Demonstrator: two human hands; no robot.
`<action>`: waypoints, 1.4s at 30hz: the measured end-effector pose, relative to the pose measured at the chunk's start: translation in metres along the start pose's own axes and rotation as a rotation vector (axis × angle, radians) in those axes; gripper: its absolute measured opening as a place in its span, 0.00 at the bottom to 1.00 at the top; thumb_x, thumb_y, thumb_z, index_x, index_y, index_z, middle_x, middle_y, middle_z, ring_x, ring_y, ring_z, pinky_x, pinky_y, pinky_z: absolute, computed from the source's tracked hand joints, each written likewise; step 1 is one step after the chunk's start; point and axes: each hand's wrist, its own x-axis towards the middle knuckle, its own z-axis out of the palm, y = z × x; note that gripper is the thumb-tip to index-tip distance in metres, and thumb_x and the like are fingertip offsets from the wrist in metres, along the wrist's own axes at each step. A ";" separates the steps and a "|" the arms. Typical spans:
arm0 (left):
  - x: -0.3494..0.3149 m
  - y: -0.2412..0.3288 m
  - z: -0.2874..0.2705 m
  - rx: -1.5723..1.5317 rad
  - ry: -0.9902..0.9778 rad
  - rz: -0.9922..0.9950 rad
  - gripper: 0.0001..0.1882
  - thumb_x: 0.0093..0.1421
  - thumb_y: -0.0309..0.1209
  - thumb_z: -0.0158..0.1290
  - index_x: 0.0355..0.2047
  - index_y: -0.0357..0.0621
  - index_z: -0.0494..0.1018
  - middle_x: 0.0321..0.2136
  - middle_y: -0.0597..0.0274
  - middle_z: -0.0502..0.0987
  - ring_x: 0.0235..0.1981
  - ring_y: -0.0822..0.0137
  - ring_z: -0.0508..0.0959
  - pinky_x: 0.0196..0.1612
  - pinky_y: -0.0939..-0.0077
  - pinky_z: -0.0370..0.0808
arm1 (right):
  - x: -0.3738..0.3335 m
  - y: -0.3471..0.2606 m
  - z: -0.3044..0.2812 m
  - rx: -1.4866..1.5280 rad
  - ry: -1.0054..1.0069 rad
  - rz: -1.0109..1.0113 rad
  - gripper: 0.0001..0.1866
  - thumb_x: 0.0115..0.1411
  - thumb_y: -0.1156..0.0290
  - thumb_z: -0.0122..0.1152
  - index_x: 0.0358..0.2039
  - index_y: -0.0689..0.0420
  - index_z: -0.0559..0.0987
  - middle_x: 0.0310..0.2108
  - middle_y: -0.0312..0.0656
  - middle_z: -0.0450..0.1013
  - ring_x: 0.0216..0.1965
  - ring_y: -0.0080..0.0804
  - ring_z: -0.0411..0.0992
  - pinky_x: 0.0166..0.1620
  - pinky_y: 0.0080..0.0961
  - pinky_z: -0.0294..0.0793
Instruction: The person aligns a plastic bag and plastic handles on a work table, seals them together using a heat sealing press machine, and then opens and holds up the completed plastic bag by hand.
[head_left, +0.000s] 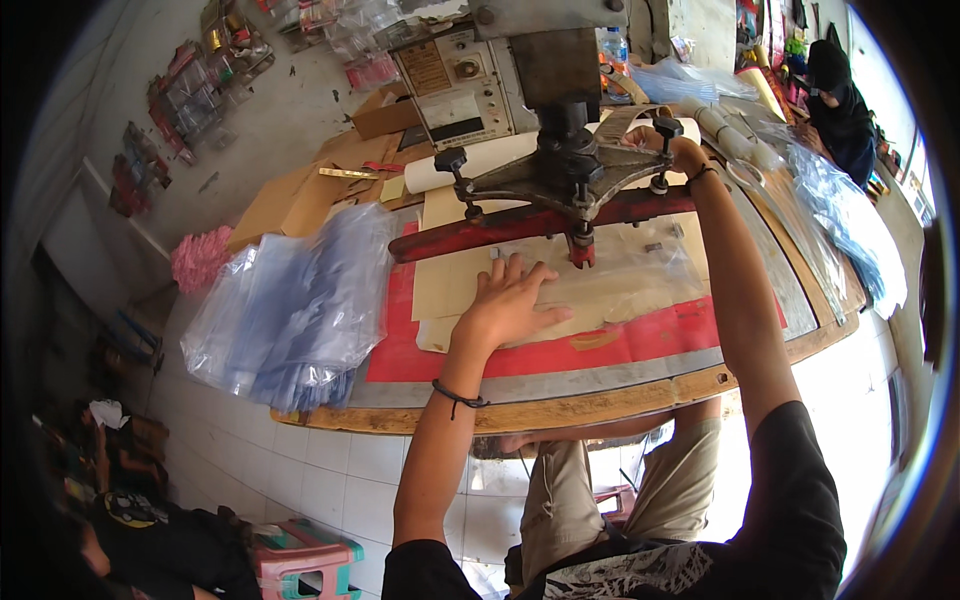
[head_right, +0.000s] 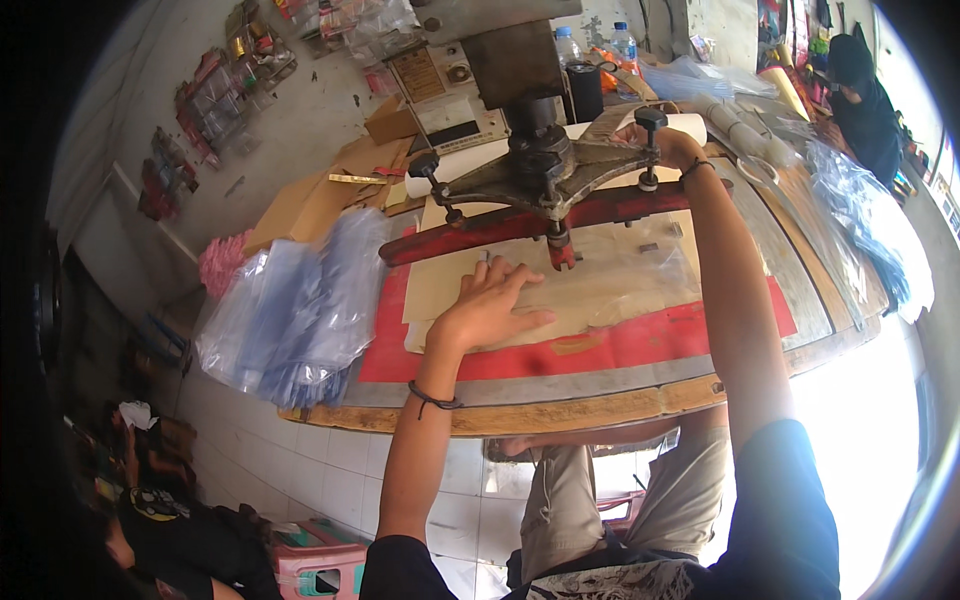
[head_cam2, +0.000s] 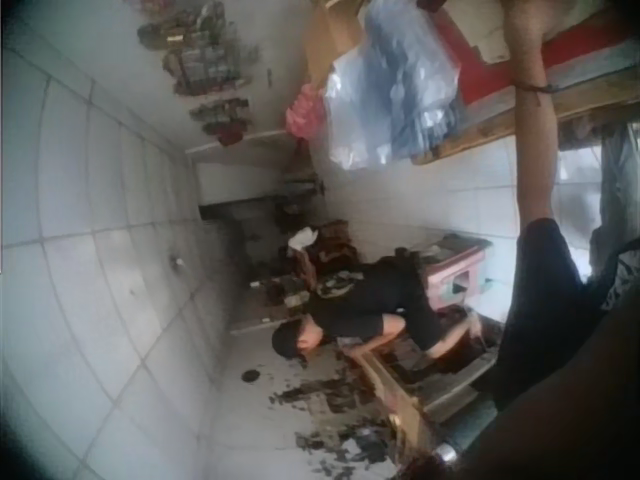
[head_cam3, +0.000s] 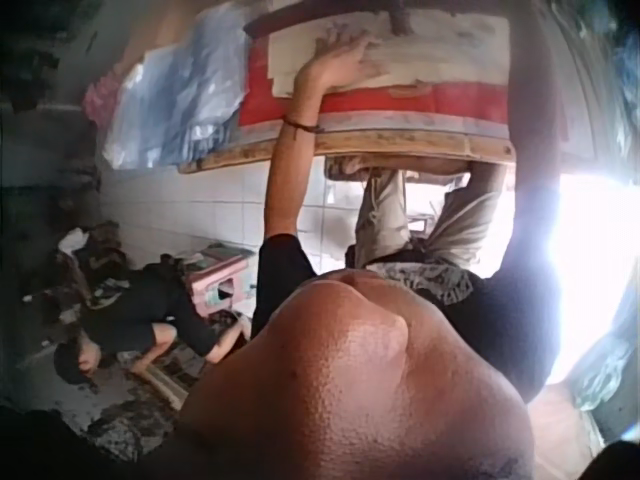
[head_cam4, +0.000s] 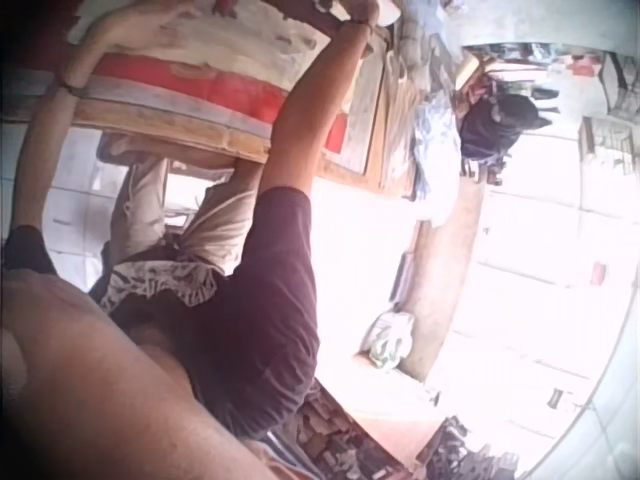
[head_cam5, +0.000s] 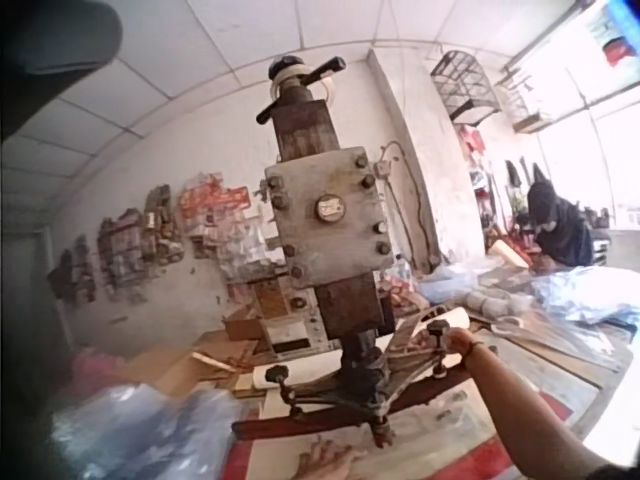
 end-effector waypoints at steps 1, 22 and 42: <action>0.000 -0.001 0.002 0.000 0.006 -0.004 0.39 0.57 0.62 0.53 0.61 0.52 0.65 0.60 0.47 0.62 0.67 0.36 0.51 0.66 0.47 0.53 | -0.003 -0.005 -0.002 0.007 0.008 0.006 0.09 0.47 0.69 0.65 0.29 0.58 0.82 0.29 0.54 0.78 0.30 0.51 0.75 0.34 0.39 0.74; 0.003 0.002 0.024 0.062 0.373 0.090 0.25 0.65 0.33 0.47 0.63 0.55 0.64 0.57 0.42 0.64 0.60 0.41 0.63 0.60 0.47 0.61 | -0.065 -0.112 -0.035 0.162 0.253 0.110 0.21 0.50 0.55 0.67 0.40 0.56 0.81 0.40 0.54 0.77 0.42 0.56 0.74 0.45 0.43 0.74; 0.020 0.002 0.030 0.182 0.579 0.056 0.25 0.60 0.22 0.43 0.57 0.49 0.71 0.53 0.46 0.75 0.49 0.47 0.79 0.50 0.56 0.78 | -0.212 -0.103 -0.150 0.452 0.119 0.479 0.16 0.62 0.63 0.57 0.41 0.63 0.80 0.30 0.49 0.80 0.26 0.35 0.79 0.29 0.32 0.78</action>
